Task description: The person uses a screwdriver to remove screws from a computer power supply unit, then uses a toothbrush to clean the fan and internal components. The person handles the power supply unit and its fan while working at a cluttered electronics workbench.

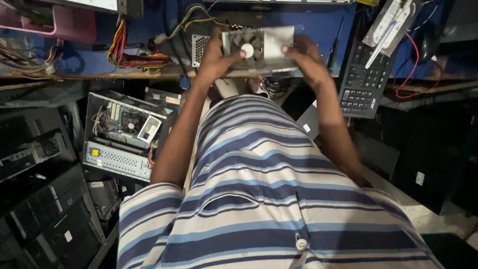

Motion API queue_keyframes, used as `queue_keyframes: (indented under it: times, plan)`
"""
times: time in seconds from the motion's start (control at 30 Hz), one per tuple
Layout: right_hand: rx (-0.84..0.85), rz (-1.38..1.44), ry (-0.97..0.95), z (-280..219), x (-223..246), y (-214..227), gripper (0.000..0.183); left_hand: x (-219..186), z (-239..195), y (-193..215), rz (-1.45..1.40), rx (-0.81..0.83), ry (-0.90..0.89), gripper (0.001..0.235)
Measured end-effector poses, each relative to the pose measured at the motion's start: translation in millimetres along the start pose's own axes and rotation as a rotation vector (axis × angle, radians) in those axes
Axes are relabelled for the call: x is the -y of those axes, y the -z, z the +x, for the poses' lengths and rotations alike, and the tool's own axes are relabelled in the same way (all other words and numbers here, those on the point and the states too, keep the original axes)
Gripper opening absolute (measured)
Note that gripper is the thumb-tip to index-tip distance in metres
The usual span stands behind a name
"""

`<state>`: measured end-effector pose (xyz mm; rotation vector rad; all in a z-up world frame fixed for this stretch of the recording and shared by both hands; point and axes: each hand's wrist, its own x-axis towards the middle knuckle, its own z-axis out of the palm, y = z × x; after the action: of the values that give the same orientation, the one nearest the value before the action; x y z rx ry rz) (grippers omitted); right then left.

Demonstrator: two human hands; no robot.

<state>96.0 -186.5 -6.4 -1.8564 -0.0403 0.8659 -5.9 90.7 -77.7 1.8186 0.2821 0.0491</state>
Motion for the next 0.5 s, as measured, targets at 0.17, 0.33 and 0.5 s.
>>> queue_keyframes:
  times: [0.17, 0.33, 0.5]
  plan:
    - [-0.008, -0.546, -0.028, 25.1, 13.5, -5.4, 0.142, -8.4, 1.7, -10.1, -0.012, 0.008, -0.063, 0.076]
    - [0.029, -0.550, 0.038, 39.1, 5.0, -7.4, 0.156, -13.4, 5.3, -6.4, -0.036, 0.023, 0.058, 0.072]
    - [0.020, -0.526, -0.016, 43.0, 5.2, -5.7, 0.153, -20.2, 2.4, 0.7, -0.062, 0.135, -0.055, 0.090]
